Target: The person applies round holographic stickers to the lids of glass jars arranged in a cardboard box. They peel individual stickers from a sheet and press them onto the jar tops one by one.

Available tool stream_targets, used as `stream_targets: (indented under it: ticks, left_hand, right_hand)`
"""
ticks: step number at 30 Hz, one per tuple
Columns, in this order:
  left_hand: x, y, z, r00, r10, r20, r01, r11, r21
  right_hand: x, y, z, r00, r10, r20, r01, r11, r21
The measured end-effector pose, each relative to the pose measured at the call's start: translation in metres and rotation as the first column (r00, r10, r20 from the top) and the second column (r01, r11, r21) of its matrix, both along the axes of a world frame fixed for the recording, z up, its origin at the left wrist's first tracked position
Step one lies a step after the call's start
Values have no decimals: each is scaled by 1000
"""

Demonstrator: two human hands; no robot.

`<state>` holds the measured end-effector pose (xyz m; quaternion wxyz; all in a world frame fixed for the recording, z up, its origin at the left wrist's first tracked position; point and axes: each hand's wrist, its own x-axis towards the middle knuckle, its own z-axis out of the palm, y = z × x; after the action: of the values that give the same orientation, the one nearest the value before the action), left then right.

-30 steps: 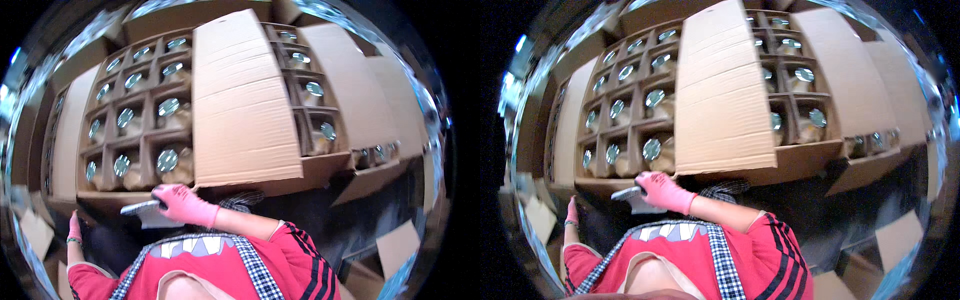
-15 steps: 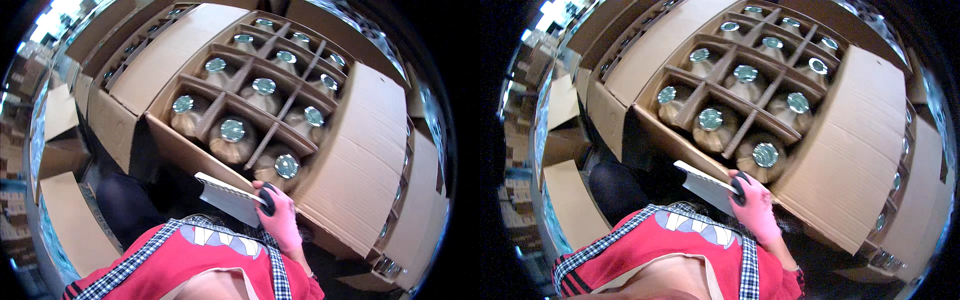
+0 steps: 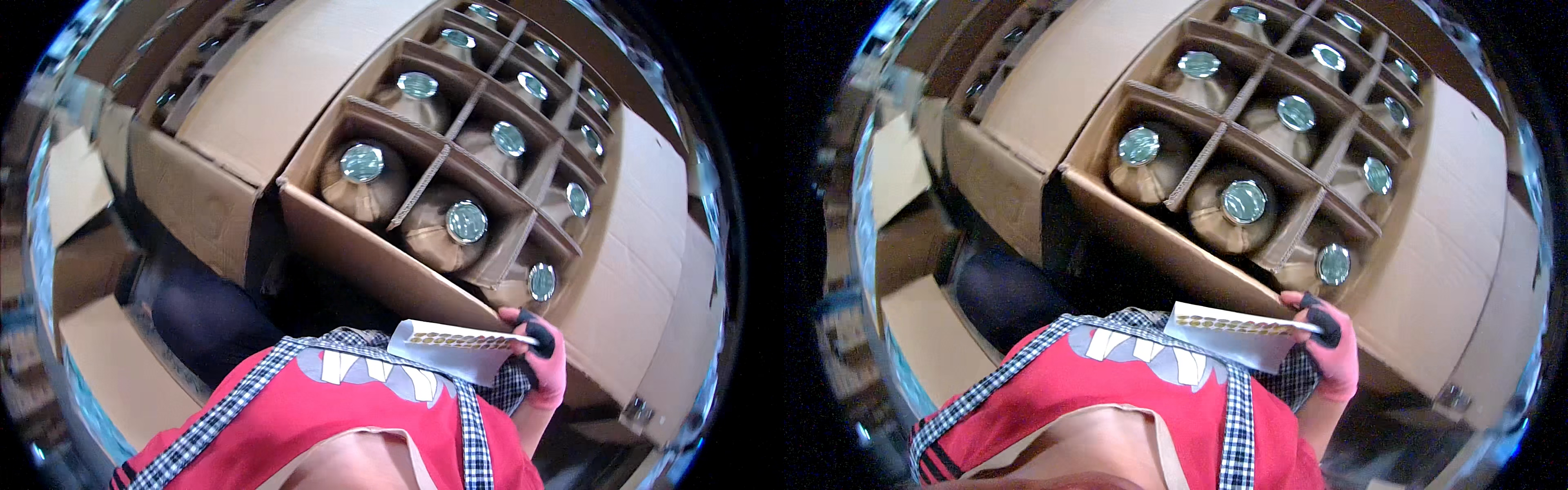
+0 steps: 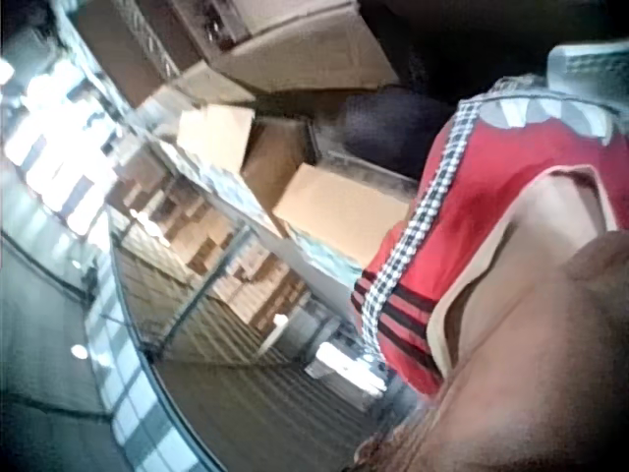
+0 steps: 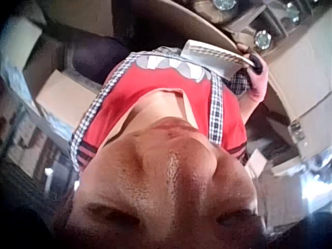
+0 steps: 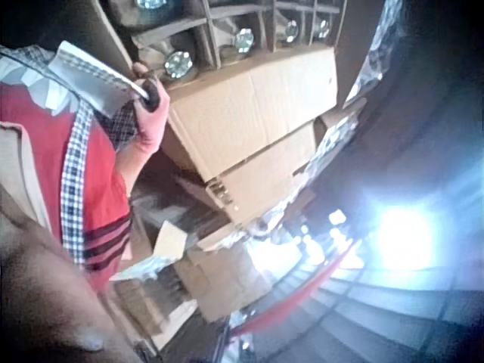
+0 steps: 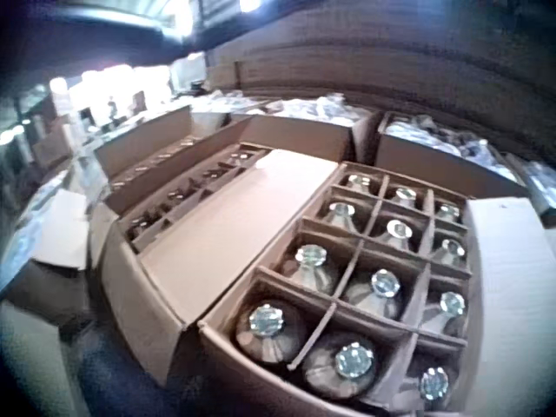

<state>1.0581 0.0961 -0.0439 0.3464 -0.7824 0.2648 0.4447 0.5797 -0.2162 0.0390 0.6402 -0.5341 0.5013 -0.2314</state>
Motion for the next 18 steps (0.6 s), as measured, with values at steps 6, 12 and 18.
stream_targets:
  ticks: [6,12,18]
  left_hand:
    - [79,-181,58,745,-667,7,646,725,238]
    - [-18,-351,157,520,-853,34,-350,-249,-903]
    - [-112,-369,92,287,-855,-432,-724,102,-683]
  right_hand:
    - [-2,14,-6,983,-160,-90,161,987,2]
    - [22,2,12,889,-384,-249,380,923,-65]
    - [109,2,82,834,-457,-310,333,864,-379]
